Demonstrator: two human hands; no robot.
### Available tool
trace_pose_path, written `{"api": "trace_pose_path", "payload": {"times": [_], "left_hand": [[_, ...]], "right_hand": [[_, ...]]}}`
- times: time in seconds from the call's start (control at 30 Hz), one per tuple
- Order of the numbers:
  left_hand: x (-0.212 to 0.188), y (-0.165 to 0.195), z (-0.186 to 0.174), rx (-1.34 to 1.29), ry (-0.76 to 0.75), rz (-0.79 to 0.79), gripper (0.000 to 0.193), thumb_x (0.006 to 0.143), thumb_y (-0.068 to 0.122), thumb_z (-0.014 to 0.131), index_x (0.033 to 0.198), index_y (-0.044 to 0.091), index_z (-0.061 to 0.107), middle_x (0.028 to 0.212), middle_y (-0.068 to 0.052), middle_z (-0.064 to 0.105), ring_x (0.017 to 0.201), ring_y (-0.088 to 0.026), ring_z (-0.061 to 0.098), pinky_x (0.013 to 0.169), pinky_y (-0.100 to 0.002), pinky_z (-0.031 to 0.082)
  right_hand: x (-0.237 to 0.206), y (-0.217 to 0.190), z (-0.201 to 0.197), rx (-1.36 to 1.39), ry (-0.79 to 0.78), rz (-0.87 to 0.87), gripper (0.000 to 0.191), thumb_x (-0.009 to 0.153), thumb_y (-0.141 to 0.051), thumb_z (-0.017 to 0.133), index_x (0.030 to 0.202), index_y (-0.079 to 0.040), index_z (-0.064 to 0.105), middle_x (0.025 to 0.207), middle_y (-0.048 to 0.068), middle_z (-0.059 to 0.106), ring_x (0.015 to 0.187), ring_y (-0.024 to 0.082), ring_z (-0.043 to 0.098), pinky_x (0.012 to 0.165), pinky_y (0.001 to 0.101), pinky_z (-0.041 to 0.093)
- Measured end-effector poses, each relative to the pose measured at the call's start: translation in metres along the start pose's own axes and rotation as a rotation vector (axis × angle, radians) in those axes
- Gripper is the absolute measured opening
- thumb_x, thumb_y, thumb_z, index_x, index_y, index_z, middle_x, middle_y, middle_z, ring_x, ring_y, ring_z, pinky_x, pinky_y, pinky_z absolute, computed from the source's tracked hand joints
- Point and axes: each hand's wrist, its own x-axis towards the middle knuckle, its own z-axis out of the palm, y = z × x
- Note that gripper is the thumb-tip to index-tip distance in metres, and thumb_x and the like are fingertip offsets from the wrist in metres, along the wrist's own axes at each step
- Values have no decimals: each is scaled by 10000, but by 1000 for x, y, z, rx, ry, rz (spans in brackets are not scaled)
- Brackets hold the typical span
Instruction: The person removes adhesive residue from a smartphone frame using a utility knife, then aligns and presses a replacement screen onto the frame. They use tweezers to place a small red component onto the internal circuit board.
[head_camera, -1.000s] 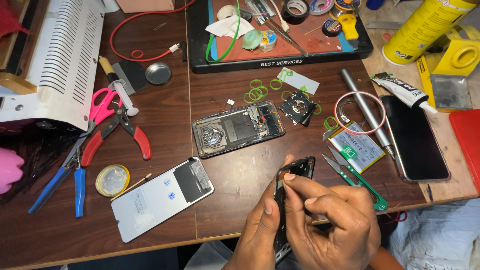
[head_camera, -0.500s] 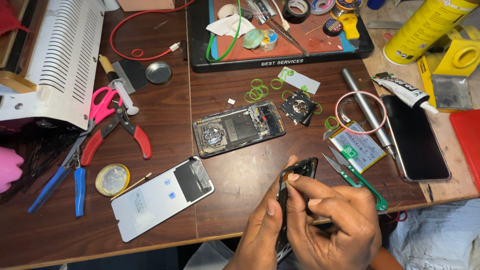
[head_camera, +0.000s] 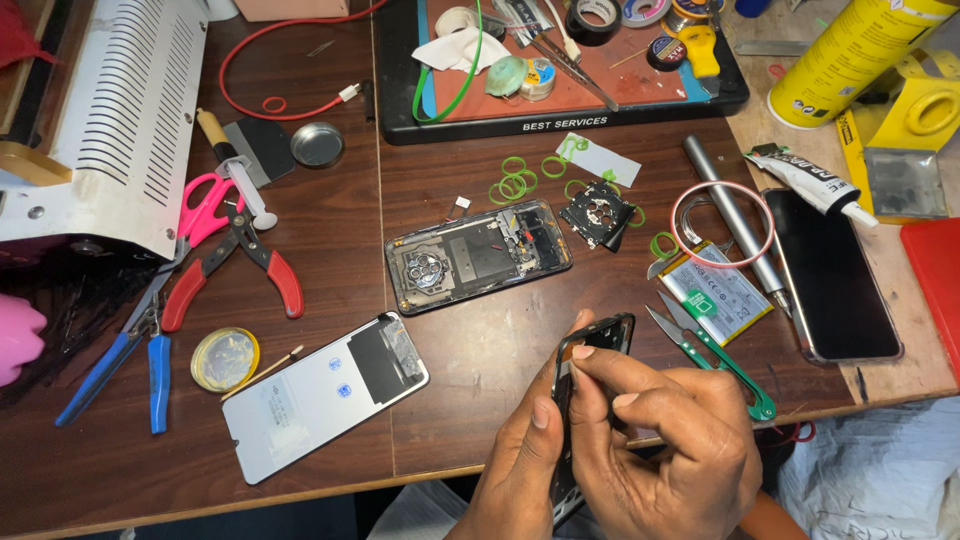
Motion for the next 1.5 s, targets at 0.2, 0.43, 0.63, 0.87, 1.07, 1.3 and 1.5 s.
{"api": "trace_pose_path", "payload": {"times": [0.2,0.43,0.63,0.87,1.07,1.3,1.5], "left_hand": [[0,1,1,13,8,27,802,1065,568,189,1639,9,214,1718,-217,273,1585,-357,160,1292,-496,132],[0,0,0,4,2,30,814,1064,582,206,1641,7,210,1740,-193,242,1641,-340,153,1299,-489,128],[-1,2,1,13,-10,44,826,1064,597,217,1638,3,217,1736,-198,250,1640,-346,162,1299,-489,123],[1,2,0,23,-17,26,806,1064,571,189,1641,8,218,1723,-203,267,1637,-345,161,1296,-485,119],[0,1,0,-5,-23,22,789,1070,558,195,1640,12,202,1727,-202,249,1638,-343,162,1301,-483,127],[0,0,0,39,-31,113,805,1092,573,234,1642,-15,218,1729,-211,267,1642,-330,174,1308,-467,104],[0,0,1,-11,-41,96,815,1089,575,246,1637,-29,222,1711,-211,295,1629,-320,227,1308,-456,139]], "right_hand": [[2,-2,-1,17,-4,33,482,847,8,855,1034,-58,416,956,101,770,695,60,595,562,179,476],[3,-1,0,19,8,3,474,840,14,866,1015,-59,432,940,97,769,664,54,580,553,184,464],[11,-4,-4,6,-3,-19,445,839,19,860,994,-55,449,929,98,762,701,82,605,554,188,489],[15,-6,-5,-13,2,-7,425,827,11,849,957,-57,450,909,97,755,718,113,624,635,242,509],[7,-1,-7,9,-91,86,433,815,9,844,897,-91,431,908,112,767,756,122,634,654,241,523],[16,-1,-8,415,-1,361,462,796,53,791,1024,-71,408,1008,152,672,780,78,598,644,210,501],[18,20,-20,430,-183,195,562,835,66,793,1125,-86,337,981,114,676,719,35,502,693,162,427]]}}
